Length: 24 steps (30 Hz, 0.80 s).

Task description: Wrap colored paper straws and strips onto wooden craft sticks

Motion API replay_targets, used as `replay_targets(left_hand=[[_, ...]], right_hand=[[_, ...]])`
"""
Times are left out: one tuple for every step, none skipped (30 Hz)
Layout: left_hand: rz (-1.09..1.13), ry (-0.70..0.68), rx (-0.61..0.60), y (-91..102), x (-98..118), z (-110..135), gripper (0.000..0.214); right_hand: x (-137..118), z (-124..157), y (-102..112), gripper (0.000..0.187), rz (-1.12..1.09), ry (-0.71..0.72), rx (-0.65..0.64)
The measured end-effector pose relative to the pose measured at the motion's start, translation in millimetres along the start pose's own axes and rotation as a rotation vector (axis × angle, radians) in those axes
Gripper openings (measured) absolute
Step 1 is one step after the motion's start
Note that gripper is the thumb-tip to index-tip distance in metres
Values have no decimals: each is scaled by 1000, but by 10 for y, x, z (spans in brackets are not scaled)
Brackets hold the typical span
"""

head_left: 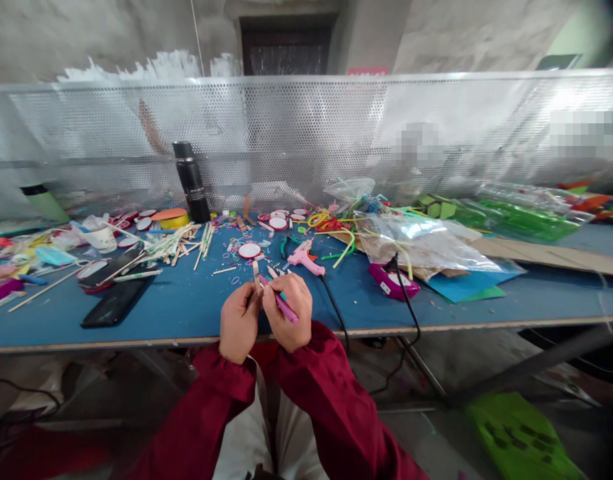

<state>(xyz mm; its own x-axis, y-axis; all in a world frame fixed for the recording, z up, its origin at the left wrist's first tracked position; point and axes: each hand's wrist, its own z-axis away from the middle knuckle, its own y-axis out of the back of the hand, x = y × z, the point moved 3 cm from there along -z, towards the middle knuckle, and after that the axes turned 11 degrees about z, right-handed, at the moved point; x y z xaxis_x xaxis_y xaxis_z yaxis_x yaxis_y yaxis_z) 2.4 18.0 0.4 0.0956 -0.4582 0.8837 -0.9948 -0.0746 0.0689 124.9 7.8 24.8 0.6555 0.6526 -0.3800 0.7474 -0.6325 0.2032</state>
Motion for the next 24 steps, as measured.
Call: replay_targets(left_hand=[[0, -1, 1, 2, -1, 0, 34], [-3, -4, 2, 3, 1, 0, 33], [-7, -8, 1, 4, 3, 0, 33], [-11, -11, -2, 4, 6, 0, 31], [-13, -13, -4, 4, 9, 0, 30], [-13, -15, -6, 3, 11, 1, 30], [-11, -15, -6, 3, 12, 1, 30], [-6, -13, -4, 3, 12, 2, 30], [-1, -11, -1, 3, 10, 3, 30], [2, -8, 1, 2, 8, 3, 30], [5, -6, 2, 2, 6, 4, 29], [6, -5, 2, 1, 4, 5, 29], [6, -5, 2, 0, 3, 5, 29], [3, -6, 3, 0, 4, 5, 29], [-2, -7, 4, 0, 5, 5, 30], [-5, -6, 6, 0, 6, 5, 31], [-6, -5, 6, 0, 8, 5, 31], [-5, -3, 4, 0, 9, 5, 32], [-1, 0, 1, -1, 10, 5, 31], [2, 1, -3, -2, 11, 5, 31], [4, 1, -4, -2, 11, 5, 31], [3, 1, -5, -2, 10, 4, 31], [1, 1, -4, -1, 9, 4, 31], [-1, 0, -2, 0, 7, 4, 31]], right_hand=[[-3, -3, 1, 14, -4, 1, -2], [-5, -5, 3, 14, -9, 1, 1], [-6, -7, 6, 14, -16, 1, 7], [-7, -8, 9, 14, -21, 0, 15], [-7, -9, 12, 14, -25, 1, 22], [-7, -9, 14, 14, -28, 2, 27], [-7, -8, 15, 14, -30, 4, 28], [-7, -7, 16, 14, -30, 5, 27], [-7, -5, 16, 14, -28, 7, 26], [-6, -4, 16, 14, -25, 6, 24], [-4, -2, 16, 14, -22, 5, 23], [-2, 0, 16, 14, -20, 3, 22], [-1, 1, 15, 14, -21, 3, 20], [0, 2, 14, 14, -23, 4, 19], [0, 3, 12, 14, -27, 6, 17], [1, 3, 11, 14, -29, 9, 17], [0, 3, 10, 14, -30, 12, 17], [0, 2, 9, 14, -28, 14, 19], [0, 2, 10, 14, -24, 14, 21], [0, 2, 10, 14, -21, 12, 23], [0, 2, 11, 14, -19, 10, 24], [0, 2, 12, 14, -21, 7, 24], [0, 2, 12, 14, -23, 5, 21], [0, 2, 13, 14, -25, 3, 19]])
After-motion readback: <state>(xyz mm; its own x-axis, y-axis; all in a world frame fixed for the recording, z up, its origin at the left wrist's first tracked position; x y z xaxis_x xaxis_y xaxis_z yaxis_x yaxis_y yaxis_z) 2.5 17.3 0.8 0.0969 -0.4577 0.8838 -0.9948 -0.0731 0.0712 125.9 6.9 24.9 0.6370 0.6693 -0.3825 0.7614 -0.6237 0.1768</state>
